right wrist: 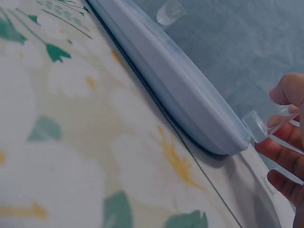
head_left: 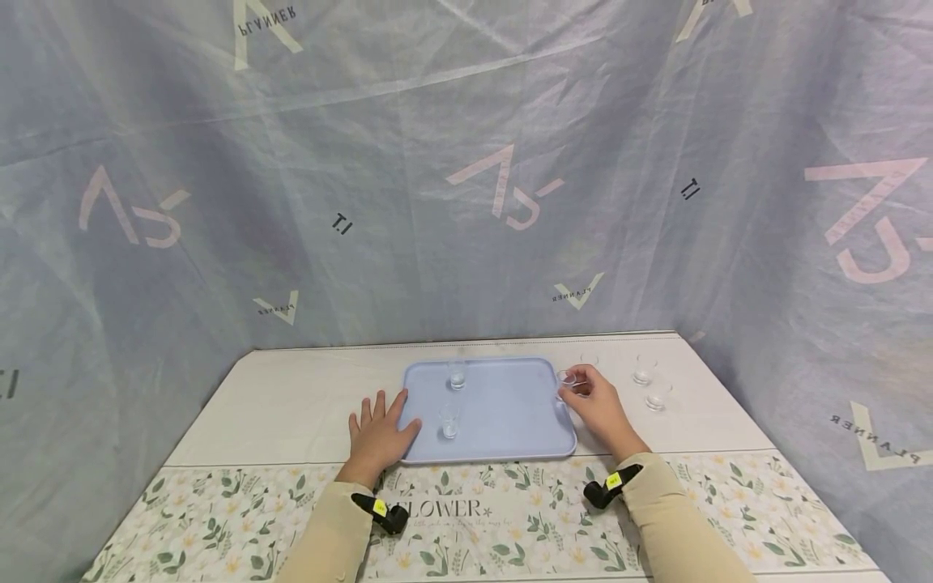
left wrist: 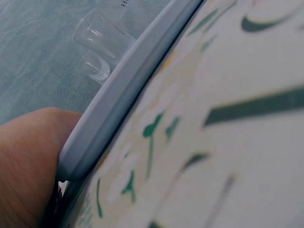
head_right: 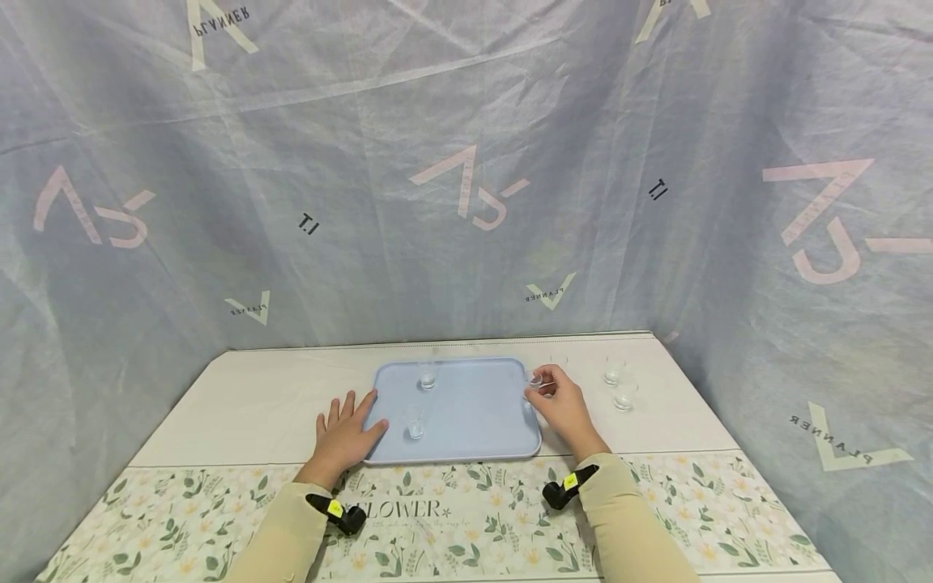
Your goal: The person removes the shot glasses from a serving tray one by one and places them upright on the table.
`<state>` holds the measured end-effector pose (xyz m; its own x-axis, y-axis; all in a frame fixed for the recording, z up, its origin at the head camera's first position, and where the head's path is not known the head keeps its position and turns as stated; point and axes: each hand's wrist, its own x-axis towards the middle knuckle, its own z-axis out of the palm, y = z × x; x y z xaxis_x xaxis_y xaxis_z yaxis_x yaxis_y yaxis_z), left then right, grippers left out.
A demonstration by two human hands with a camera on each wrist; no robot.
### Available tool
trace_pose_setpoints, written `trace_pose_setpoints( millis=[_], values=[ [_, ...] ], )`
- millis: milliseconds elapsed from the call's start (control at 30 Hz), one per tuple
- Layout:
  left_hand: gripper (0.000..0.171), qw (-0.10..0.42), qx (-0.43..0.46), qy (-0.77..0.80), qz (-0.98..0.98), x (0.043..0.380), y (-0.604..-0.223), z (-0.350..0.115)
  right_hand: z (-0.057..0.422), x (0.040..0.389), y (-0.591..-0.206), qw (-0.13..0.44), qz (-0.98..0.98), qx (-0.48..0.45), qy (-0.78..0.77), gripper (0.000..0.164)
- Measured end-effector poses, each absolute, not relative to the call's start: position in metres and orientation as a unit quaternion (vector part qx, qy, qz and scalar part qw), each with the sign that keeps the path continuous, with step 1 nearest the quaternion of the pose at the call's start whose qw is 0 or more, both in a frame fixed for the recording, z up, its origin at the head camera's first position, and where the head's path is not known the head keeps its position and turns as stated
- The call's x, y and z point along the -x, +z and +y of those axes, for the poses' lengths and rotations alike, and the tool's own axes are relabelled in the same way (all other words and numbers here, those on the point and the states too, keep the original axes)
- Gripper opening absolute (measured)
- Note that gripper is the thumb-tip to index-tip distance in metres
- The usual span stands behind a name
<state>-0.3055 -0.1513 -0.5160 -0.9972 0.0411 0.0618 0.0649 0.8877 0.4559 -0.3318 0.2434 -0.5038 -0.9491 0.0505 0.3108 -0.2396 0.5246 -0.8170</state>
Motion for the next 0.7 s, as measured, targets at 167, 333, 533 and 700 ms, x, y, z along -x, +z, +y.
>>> trace_pose_setpoints(
  millis=[167,333,533,700],
  values=[
    [0.073,0.024,0.028,-0.234,-0.972,0.304,-0.516,-0.151,0.245,0.332,-0.505,0.146,-0.863,-0.045,0.482,0.034],
    [0.073,0.019,0.026,-0.231,-0.972,0.306,-0.517,-0.151,0.249,0.334,-0.507,0.155,-0.865,-0.043,0.476,0.033],
    [0.069,0.031,0.024,-0.226,-0.973,0.302,-0.512,-0.149,0.253,0.334,-0.507,0.167,-0.860,-0.046,0.480,0.032],
    [0.070,0.029,0.021,-0.226,-0.973,0.303,-0.514,-0.149,0.259,0.333,-0.507,0.179,-0.860,-0.042,0.476,0.033]
  ],
)
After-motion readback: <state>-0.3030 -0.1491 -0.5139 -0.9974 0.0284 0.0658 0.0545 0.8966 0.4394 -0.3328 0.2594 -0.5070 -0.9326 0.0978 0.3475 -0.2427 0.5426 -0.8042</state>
